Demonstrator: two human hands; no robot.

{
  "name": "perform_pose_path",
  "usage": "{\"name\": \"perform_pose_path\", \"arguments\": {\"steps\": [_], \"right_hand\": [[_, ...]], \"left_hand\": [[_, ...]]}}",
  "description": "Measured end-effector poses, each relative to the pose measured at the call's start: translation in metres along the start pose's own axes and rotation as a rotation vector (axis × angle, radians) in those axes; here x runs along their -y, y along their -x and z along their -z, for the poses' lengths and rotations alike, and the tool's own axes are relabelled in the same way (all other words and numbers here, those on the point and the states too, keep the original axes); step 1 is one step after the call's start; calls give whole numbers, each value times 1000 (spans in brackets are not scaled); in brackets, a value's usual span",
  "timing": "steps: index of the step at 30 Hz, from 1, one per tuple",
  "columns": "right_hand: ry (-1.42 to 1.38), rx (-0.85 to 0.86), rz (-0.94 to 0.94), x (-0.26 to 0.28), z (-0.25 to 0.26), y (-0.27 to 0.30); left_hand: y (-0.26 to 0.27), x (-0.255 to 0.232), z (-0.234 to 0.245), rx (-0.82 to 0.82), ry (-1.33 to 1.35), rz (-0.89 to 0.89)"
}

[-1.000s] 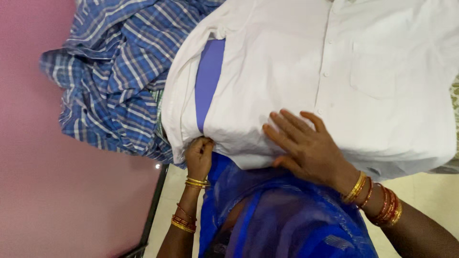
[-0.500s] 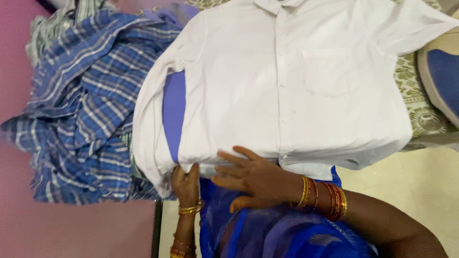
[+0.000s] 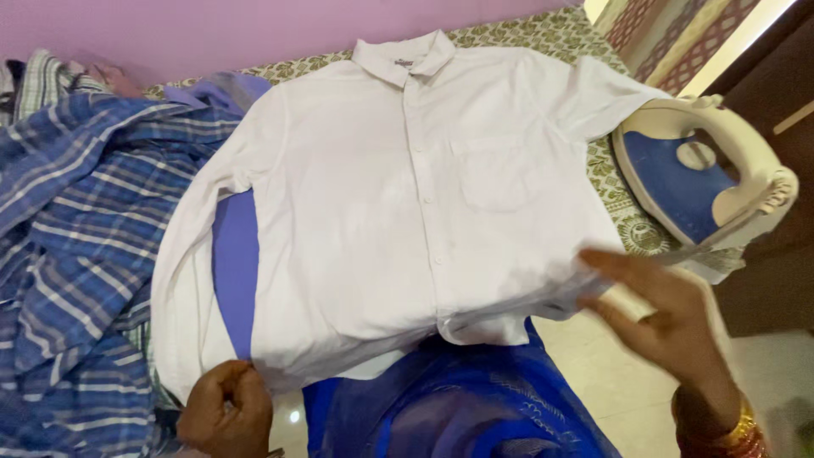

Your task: The person irons a white shirt laid out on a bed. They smooth the fabric, button the collar, and use an iron to press the front, sleeves, and collar areas. The person adjusts the shirt position and continues ironing different sections.

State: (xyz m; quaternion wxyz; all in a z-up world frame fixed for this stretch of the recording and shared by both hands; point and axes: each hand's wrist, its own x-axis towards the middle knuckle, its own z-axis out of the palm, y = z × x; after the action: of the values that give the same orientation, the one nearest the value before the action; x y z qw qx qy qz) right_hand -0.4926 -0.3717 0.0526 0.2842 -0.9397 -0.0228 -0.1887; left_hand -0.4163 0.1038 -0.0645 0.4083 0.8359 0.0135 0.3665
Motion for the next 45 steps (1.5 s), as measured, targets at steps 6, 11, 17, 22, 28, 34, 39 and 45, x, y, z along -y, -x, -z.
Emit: {"name": "perform_pose_path", "arguments": {"steps": [6,11,17,22,28,34,39,45], "right_hand": [[874,-576,-179,-37,72,-41],[-113,-370,-784,-58,89,-79],[-390,-6,-551,-149,121,-111],[-380,15,-494,-171,122,-107],[-365,-171,-651,-151,127,-67],[-36,-179,-800,-130,145,2],[-120,-11,-552,-104,159,17],[-487,-69,-410,-14,90,-16]], "left_hand": [[-47,-119,-74,422,213,-601],[-38,-163,-138,756,240,-769],[-31,-155,-164,857,268,-687],[-29,-153,-166,847,233,-694],[-28,-152,-163,841,220,-713],[-30,-155,-156,833,235,-724],[-31,-157,-157,885,193,-725],[-32,-157,-156,877,211,-699]]}}
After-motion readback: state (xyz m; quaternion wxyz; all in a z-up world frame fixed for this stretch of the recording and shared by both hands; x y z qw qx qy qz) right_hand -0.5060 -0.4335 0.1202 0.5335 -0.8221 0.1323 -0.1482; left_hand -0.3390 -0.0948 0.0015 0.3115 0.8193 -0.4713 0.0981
